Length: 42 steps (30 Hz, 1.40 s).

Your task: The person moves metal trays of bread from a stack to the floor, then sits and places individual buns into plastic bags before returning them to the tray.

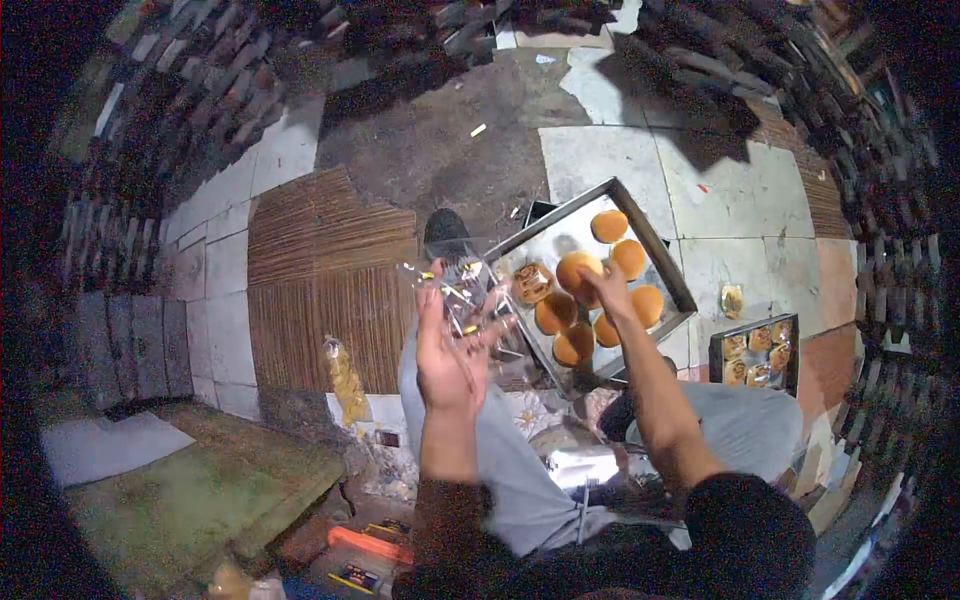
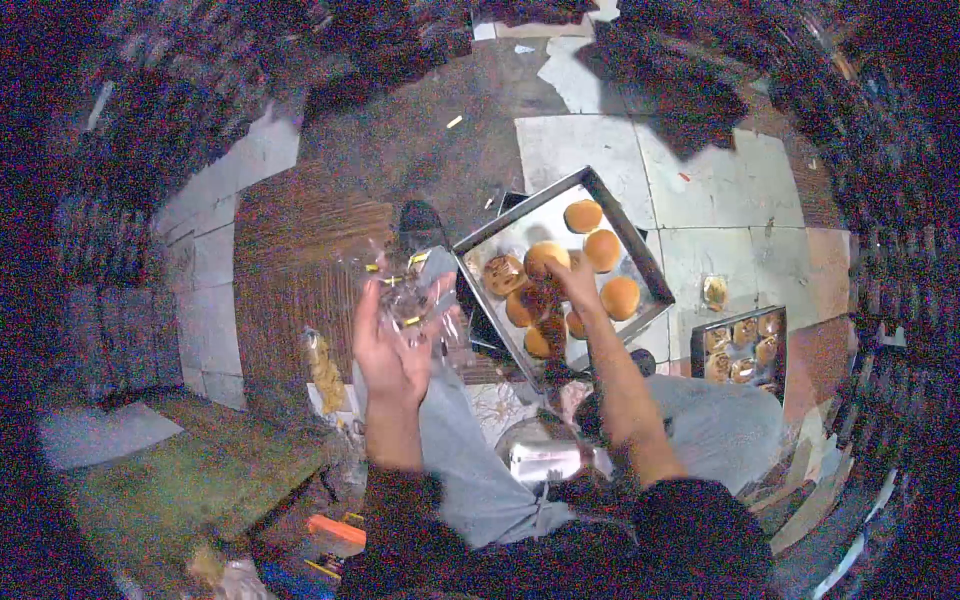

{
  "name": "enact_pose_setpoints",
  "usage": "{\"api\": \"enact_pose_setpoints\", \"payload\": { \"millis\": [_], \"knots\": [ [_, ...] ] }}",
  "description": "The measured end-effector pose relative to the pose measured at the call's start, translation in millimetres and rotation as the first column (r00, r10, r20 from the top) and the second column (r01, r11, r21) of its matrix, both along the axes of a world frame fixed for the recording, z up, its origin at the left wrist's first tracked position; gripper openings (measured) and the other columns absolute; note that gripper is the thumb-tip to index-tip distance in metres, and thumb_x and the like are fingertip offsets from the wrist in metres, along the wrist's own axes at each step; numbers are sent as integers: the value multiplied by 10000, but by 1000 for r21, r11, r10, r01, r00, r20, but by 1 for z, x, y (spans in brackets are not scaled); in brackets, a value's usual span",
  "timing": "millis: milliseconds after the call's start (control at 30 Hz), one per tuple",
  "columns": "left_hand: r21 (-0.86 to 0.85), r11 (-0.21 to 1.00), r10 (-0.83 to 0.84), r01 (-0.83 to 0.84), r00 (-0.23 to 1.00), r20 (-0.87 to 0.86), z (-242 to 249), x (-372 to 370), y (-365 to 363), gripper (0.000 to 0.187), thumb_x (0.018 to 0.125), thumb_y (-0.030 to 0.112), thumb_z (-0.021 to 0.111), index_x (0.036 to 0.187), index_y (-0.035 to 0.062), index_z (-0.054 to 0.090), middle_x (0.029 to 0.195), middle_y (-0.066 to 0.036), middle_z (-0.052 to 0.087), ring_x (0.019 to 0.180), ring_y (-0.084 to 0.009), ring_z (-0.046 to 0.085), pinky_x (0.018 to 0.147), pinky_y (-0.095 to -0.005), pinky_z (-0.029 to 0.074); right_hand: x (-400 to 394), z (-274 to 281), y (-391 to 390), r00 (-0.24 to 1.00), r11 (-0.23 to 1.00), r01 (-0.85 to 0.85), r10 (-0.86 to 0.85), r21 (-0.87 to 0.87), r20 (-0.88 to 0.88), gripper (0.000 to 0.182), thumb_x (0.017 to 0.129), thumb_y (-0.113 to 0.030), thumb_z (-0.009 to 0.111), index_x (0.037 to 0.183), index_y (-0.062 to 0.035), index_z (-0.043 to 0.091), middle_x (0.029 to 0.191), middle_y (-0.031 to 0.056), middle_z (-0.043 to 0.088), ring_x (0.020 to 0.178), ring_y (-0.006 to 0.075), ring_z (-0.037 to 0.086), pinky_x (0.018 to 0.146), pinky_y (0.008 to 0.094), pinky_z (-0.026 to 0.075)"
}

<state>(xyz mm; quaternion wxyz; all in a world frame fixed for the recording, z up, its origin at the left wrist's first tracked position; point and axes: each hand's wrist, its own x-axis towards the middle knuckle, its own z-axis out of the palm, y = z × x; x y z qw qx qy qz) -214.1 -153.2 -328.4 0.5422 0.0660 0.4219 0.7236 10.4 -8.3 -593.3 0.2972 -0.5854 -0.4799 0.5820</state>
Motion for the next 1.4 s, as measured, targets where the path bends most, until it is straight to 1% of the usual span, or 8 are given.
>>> {"api": "enact_pose_setpoints", "payload": {
  "millis": [133,333,533,800,867,1033,1333,1400],
  "knots": [
    [33,999,2,-2,1000,13,-14,4,-10,528,1050,402,447,1517,177,347,1330,-113,576,1171,-368,637,875,-506,572,40,140,-112,763,967,-77,-100,-243,-638,676,890,-312,758,1405,-2,451,1180,132,645,1020,243,681,709,346,607],
    [-21,1000,-11,11,1000,0,4,30,-32,593,1025,452,494,1514,152,343,1282,-141,580,1114,-351,657,946,-518,536,52,290,-197,720,942,-335,264,11,-641,654,840,-10,772,1420,-7,468,1280,108,618,1121,205,656,907,351,593],
    [217,973,-130,84,970,206,14,67,-52,670,1017,530,488,1478,62,359,1291,-205,568,1165,-396,618,978,-554,521,22,333,-221,843,427,-497,444,756,304,619,870,-40,735,1440,-11,495,1454,245,503,1389,393,463,1141,428,388],
    [98,995,11,-19,997,81,-32,107,-69,519,983,366,605,1372,50,470,1287,-105,561,1193,-227,561,1030,-350,451,18,281,-216,802,504,-583,484,637,350,577,966,-68,601,1504,-10,399,1540,297,374,1453,433,351,1192,449,301],
    [2,992,123,-130,935,-332,-29,145,-68,569,1016,479,493,1370,34,510,1252,-106,623,1120,-249,630,985,-367,502,14,268,-204,835,582,-549,405,599,371,527,994,-101,565,1489,-4,411,1527,299,388,1450,439,346,1189,459,298],
    [133,985,-149,106,914,378,-24,101,-71,588,979,553,550,1271,49,624,1117,-83,692,968,-216,679,847,-334,559,-3,290,-209,851,625,-524,411,579,327,285,952,-89,602,1223,-16,653,1287,217,612,1256,380,553,1051,438,431],
    [86,988,61,-131,827,559,-49,94,-58,635,1021,579,440,1375,59,530,1304,-148,636,1170,-307,635,966,-518,551,16,328,-235,825,633,-553,504,541,255,269,957,-118,635,1188,17,670,1095,136,714,966,241,682,867,344,532],
    [269,956,14,-118,933,359,-30,91,-70,608,1039,556,413,1387,69,522,1343,-152,614,1201,-307,624,990,-508,543,36,339,-232,810,819,-571,573,55,-124,244,1003,-174,616,1141,20,673,1032,108,722,924,205,694,875,348,557]
  ]
}}
